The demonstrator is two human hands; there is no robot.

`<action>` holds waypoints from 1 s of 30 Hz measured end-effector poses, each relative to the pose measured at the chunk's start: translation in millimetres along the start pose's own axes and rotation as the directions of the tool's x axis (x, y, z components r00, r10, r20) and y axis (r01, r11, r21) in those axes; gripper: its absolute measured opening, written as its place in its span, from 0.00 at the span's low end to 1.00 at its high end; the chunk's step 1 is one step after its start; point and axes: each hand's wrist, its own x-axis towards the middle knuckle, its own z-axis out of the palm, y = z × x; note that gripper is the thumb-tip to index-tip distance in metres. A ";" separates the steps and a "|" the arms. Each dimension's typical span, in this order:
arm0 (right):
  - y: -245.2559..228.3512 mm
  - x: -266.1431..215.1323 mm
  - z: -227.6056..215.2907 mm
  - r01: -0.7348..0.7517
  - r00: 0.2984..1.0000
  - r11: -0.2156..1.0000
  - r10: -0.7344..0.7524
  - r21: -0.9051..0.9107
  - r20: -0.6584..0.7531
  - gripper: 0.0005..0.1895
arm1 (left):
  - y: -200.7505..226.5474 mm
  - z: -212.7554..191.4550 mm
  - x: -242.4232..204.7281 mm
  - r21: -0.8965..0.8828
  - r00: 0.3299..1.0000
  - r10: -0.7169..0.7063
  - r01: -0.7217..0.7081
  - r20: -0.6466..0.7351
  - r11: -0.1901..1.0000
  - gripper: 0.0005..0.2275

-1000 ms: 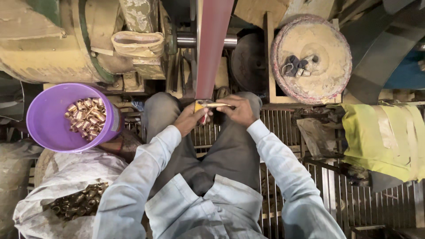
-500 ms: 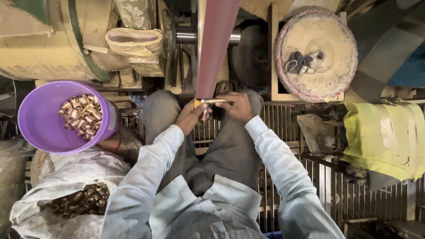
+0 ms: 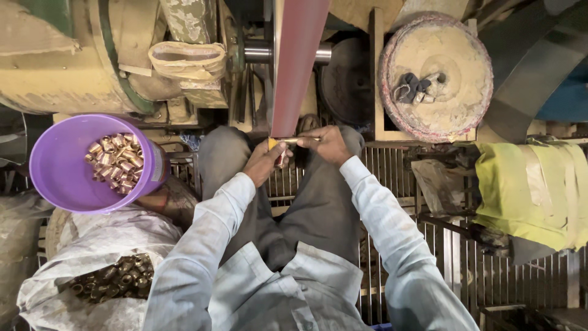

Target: The person sits on a metal grate floor and repeatedly takes small brass-colored metal parts from a white sack. They press each part against a vertical belt sander to smooth or polish it, then place the finished part into a purple bucket. The process is repeated continuously.

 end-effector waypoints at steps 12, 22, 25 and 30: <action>-19.6 -19.8 4.8 0.447 0.855 0.797 -0.514 -0.405 -0.068 0.13 | 4.9 3.2 -8.9 0.005 0.996 0.071 -0.071 0.054 0.997 0.10; 9.6 0.8 2.0 0.122 0.992 0.990 -0.124 -0.066 -0.020 0.15 | -3.4 0.1 -0.3 0.028 1.000 0.024 -0.023 -0.010 0.999 0.10; 19.1 13.9 -0.7 -0.078 0.995 0.984 0.066 0.163 0.077 0.13 | -8.4 -5.2 4.1 0.042 0.999 0.042 -0.041 -0.011 0.998 0.11; 7.9 24.5 -15.2 -0.375 0.912 0.847 0.264 0.376 0.314 0.17 | -12.8 -9.8 10.2 0.082 0.998 0.066 -0.064 -0.018 0.995 0.12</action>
